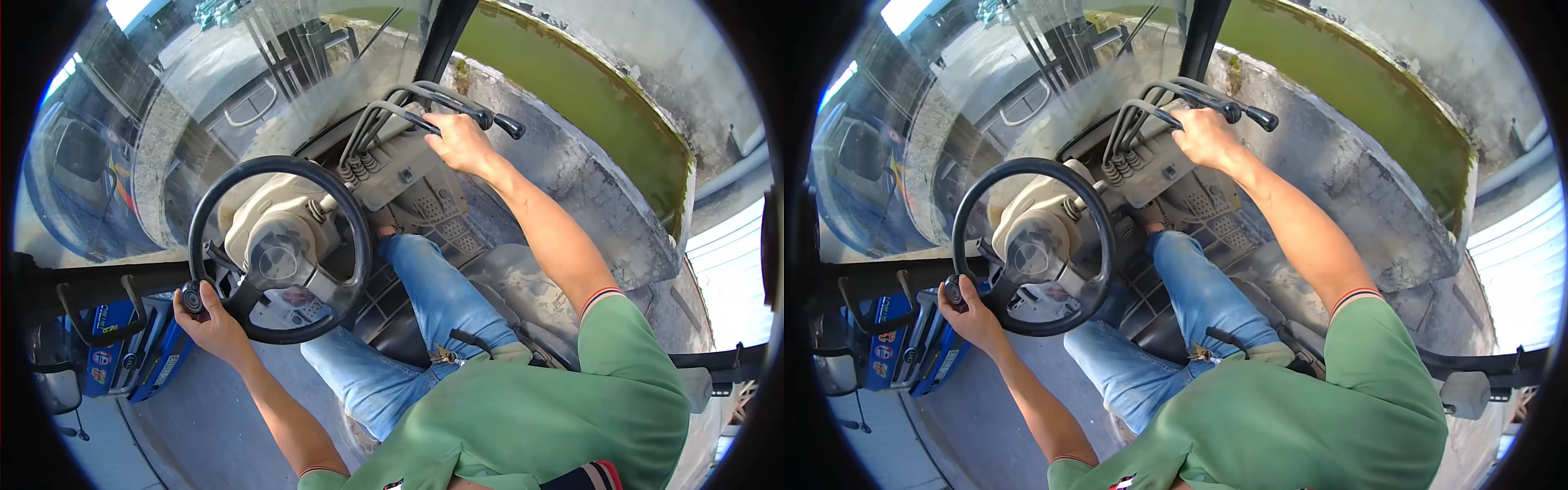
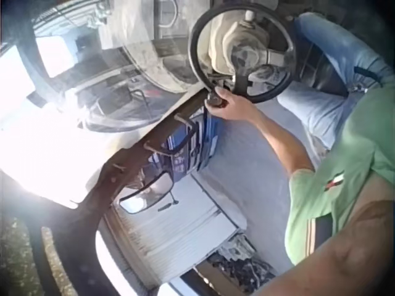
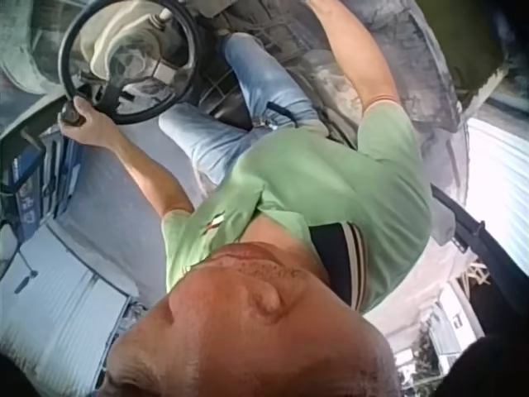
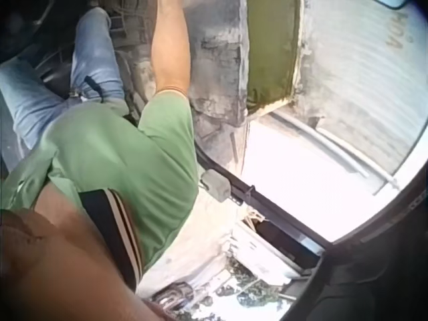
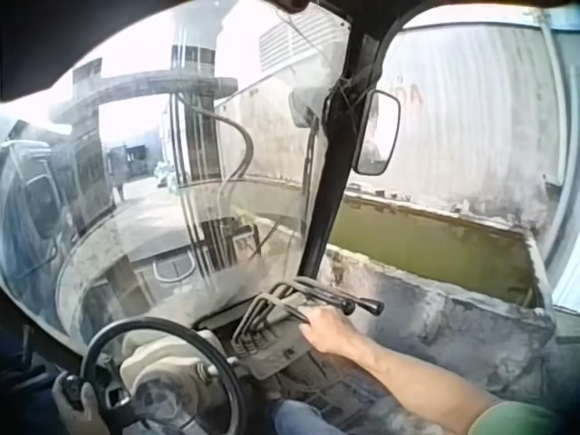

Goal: The person enters a forklift, sits in the driver's seat, and drives the forklift through the building and outside while steering with the steering wheel and operating the control levers.

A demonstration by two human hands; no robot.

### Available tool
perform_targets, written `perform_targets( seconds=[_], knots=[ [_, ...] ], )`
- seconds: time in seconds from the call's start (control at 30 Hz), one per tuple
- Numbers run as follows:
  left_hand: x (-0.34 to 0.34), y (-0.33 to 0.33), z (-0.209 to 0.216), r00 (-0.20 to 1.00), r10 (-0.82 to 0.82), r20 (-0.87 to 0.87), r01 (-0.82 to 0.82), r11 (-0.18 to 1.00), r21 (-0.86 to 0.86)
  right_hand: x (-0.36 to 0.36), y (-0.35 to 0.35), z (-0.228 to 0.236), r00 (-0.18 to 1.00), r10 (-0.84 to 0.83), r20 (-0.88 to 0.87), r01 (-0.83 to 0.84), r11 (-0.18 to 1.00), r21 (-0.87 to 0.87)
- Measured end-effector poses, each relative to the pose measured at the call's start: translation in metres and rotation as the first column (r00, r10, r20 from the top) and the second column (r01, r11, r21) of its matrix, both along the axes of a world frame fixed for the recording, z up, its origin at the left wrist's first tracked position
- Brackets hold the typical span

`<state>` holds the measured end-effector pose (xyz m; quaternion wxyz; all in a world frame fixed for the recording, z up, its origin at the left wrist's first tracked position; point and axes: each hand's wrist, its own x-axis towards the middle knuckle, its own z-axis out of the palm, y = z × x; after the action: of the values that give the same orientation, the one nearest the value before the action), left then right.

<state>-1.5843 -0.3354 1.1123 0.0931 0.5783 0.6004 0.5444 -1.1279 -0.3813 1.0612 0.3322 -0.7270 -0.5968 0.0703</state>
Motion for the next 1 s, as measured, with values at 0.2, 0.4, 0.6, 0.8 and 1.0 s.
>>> perform_targets(
  seconds=[0.2, 0.4, 0.6, 0.8, 1.0],
  knots=[
    [-0.003, 0.068, 0.051, 0.987, -0.032, -0.159, 0.033, 0.999, 0.004, -0.019, 0.025, 0.033, 0.997, -0.022, -0.079, 0.017, 0.998, -0.063],
    [-0.021, 0.129, 0.078, 0.924, -0.214, -0.317, 0.261, 0.959, 0.113, -0.044, 0.057, 0.052, 0.996, -0.009, -0.084, 0.007, 1.000, -0.022],
    [0.079, 0.132, 0.090, 0.743, -0.313, -0.591, 0.466, 0.877, 0.122, -0.122, 0.063, 0.061, 0.999, 0.032, -0.036, -0.031, 0.999, 0.032],
    [-0.121, -0.034, 0.059, 0.525, -0.635, -0.567, 0.686, 0.710, -0.161, -0.169, 0.047, 0.073, 1.000, 0.012, -0.015, -0.011, 1.000, 0.025],
    [-0.169, 0.059, 0.091, 0.846, -0.317, -0.428, 0.368, 0.929, 0.040, -0.179, 0.049, 0.058, 0.999, -0.004, -0.035, 0.005, 1.000, 0.022]
  ],
)
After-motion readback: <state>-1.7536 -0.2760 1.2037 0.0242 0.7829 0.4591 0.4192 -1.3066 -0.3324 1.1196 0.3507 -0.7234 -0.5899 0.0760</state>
